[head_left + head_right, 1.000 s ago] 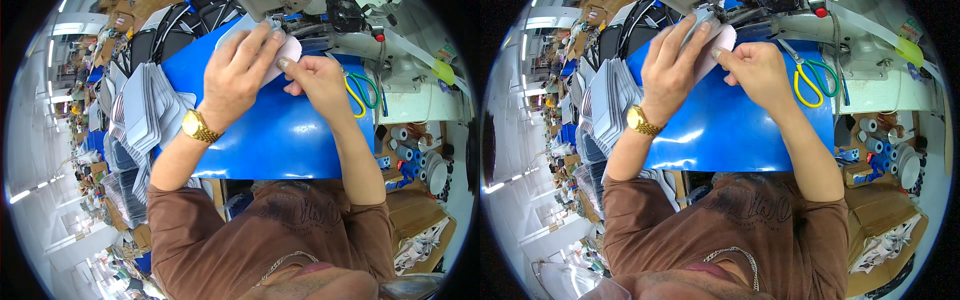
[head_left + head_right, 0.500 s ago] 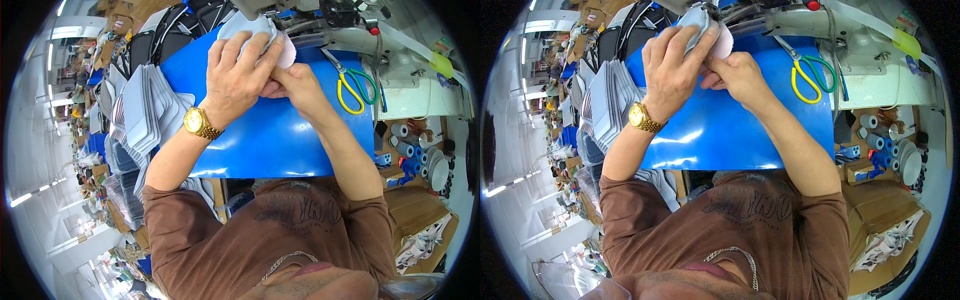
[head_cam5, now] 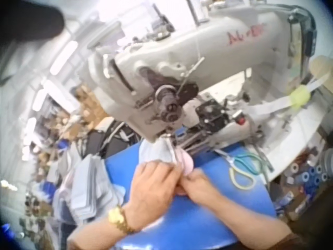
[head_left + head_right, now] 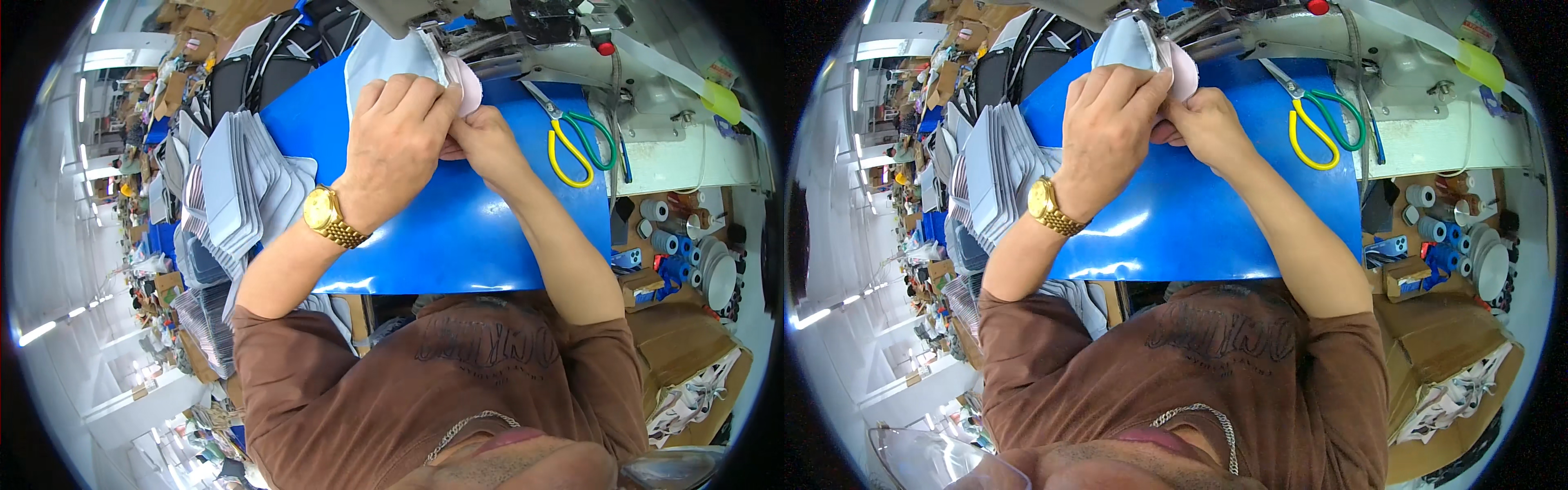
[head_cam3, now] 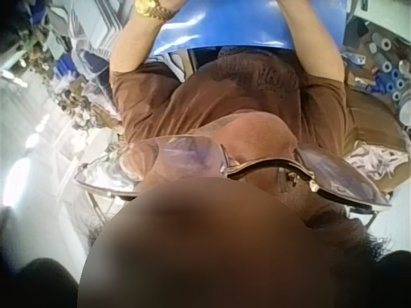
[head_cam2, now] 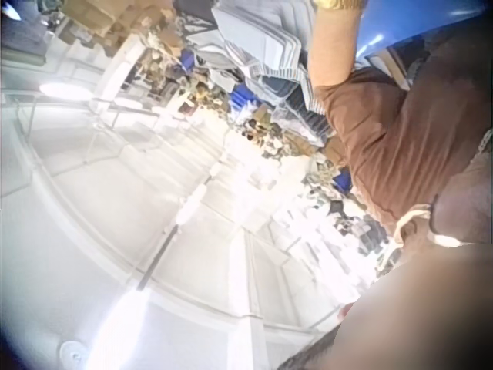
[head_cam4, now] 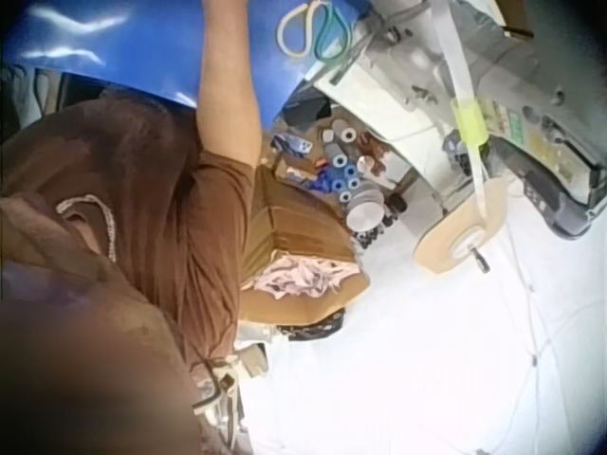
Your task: Sewing fabric edges and straps onto panels to assemble bags using an industrial sewing machine.
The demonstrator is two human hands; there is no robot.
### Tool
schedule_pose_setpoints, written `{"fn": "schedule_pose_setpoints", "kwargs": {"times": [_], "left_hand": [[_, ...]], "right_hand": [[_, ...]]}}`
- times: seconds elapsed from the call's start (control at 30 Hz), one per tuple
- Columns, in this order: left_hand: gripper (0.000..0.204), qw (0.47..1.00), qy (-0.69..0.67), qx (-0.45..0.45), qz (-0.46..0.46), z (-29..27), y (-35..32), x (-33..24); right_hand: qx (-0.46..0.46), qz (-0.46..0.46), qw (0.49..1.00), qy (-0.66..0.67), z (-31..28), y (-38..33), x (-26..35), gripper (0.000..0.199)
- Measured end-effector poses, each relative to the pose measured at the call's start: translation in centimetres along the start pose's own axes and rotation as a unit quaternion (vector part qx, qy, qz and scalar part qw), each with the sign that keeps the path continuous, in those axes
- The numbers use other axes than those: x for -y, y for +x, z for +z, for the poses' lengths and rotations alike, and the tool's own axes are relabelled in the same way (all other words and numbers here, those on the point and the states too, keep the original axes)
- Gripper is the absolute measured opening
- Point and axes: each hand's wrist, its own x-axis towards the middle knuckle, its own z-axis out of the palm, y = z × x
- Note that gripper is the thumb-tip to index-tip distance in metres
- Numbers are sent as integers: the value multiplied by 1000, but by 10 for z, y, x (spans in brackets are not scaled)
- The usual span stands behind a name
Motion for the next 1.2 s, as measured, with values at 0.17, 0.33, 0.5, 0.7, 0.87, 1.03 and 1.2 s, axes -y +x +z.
{"fn": "schedule_pose_setpoints", "kwargs": {"times": [0.17,0.33,0.5,0.7,0.87,1.03,1.2], "left_hand": [[34,998,-11,-51,-46,11,-4,-9],[37,996,11,-51,-67,21,-2,-4],[33,989,15,-111,-94,34,9,2],[17,979,-9,-115,-170,32,24,-8],[19,966,-55,-77,-242,16,29,-20],[22,947,-155,-66,-272,5,20,-21],[31,936,-213,-54,-276,-12,-10,-70]], "right_hand": [[43,-12,997,67,0,7,-12,42],[38,-47,989,136,6,12,-15,39],[84,-64,987,119,2,26,-12,35],[73,-56,993,78,-10,19,8,32],[57,-92,991,-81,-27,10,34,35],[90,-119,977,-152,-50,-5,53,29],[163,-28,960,-224,-55,-60,41,18]]}}
